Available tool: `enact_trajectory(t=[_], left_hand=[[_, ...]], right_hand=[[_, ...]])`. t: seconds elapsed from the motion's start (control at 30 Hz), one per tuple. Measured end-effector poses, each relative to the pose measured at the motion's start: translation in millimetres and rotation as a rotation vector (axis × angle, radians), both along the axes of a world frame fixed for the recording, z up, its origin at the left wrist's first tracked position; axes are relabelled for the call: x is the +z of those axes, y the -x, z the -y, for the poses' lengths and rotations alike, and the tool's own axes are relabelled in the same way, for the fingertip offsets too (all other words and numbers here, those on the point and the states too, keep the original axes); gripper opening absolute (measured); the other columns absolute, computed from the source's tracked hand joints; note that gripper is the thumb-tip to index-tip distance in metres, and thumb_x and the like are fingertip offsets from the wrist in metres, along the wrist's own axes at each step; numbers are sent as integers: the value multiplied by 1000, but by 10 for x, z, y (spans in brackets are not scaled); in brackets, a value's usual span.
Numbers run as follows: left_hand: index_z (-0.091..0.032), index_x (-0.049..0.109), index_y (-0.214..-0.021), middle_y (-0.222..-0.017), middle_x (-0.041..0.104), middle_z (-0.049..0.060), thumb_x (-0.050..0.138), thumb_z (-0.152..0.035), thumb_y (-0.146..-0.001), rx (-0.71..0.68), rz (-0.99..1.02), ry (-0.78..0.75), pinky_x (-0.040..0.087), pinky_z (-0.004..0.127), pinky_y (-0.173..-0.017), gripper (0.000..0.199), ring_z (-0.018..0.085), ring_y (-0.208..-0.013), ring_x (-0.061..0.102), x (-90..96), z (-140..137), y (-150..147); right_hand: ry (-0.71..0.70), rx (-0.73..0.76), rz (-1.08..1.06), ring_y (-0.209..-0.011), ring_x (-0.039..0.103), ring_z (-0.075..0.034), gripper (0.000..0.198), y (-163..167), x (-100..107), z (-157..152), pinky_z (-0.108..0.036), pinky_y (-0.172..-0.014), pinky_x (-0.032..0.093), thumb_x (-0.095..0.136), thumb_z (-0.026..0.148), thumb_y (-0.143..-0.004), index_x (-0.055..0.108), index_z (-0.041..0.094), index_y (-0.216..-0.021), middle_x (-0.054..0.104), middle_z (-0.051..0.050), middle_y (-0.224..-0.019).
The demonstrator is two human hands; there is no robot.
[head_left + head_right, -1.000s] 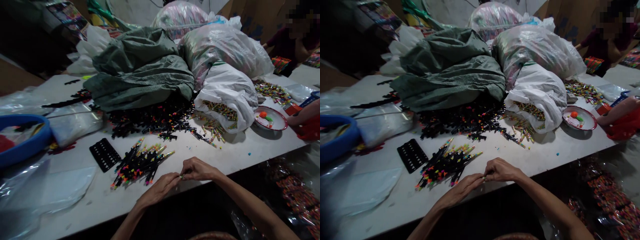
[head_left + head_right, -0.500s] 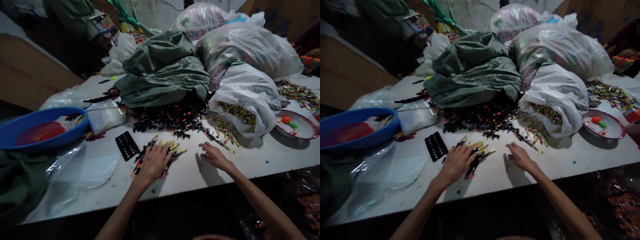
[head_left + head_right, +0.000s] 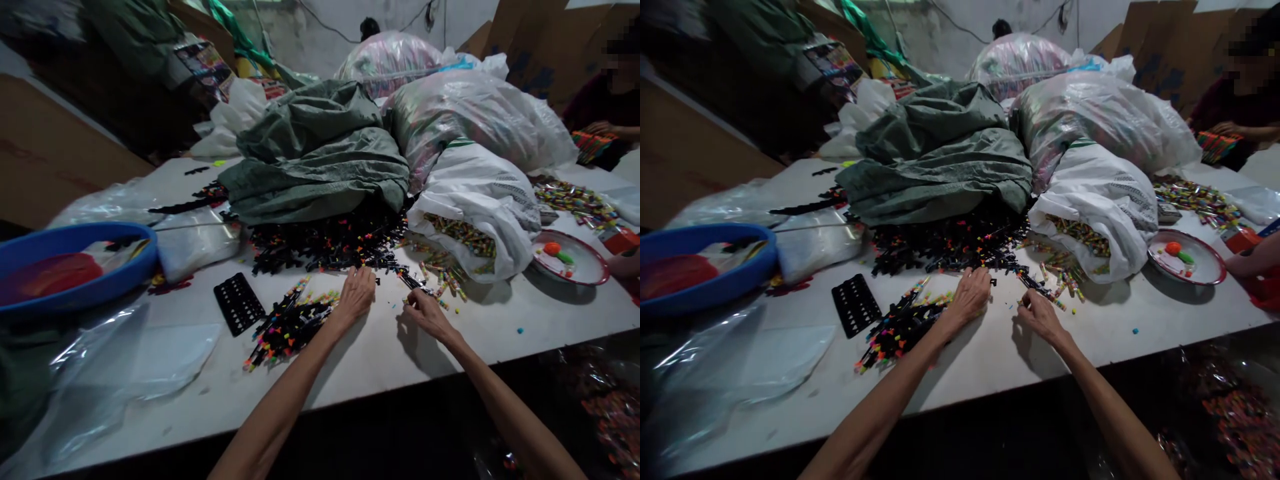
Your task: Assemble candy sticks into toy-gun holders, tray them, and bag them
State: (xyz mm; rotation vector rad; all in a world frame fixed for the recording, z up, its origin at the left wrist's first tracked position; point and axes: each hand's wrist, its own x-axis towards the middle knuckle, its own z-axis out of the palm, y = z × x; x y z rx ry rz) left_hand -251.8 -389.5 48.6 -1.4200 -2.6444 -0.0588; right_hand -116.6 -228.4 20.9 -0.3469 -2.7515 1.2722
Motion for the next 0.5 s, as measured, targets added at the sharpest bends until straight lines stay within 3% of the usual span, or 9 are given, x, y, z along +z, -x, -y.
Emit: enact_trajectory(t=[0.1, 0.17, 0.33, 0.5], left_hand=[[-14, 55, -94, -89, 62, 8, 40, -14, -85, -47, 75, -99, 37, 39, -93, 18, 22, -89, 56, 90, 52, -209], [-16, 55, -95, -87, 63, 6, 42, -18, -84, -34, 232, -230, 41, 34, -83, 16, 20, -85, 57, 139, 97, -362], [-19, 57, -95, -85, 65, 2, 39, -23, -87, -20, 703, -438, 42, 26, -69, 20, 15, -76, 58, 215, 165, -647], [-18, 56, -100, -92, 64, 3, 43, -32, -89, -15, 895, -612, 42, 26, -74, 22, 15, -81, 58, 198, 149, -840]], right_hand=[[462, -27, -93, -52, 46, -10, 16, 7, 89, 42, -23, -51, 36, 55, 33, -80, 50, 19, -84, 51, 5, -62], [630, -28, -112, -51, 45, -9, 23, -6, 178, 101, -22, -49, 36, 58, 36, -78, 53, 18, -91, 52, 5, -63], [675, 27, -169, -58, 49, -10, 32, -106, 336, 235, -22, -53, 38, 63, 37, -77, 58, 16, -101, 54, 3, -64], [641, -60, -271, -65, 50, -11, 32, -174, 329, 319, -23, -60, 42, 62, 38, -79, 61, 17, -102, 55, 1, -72]])
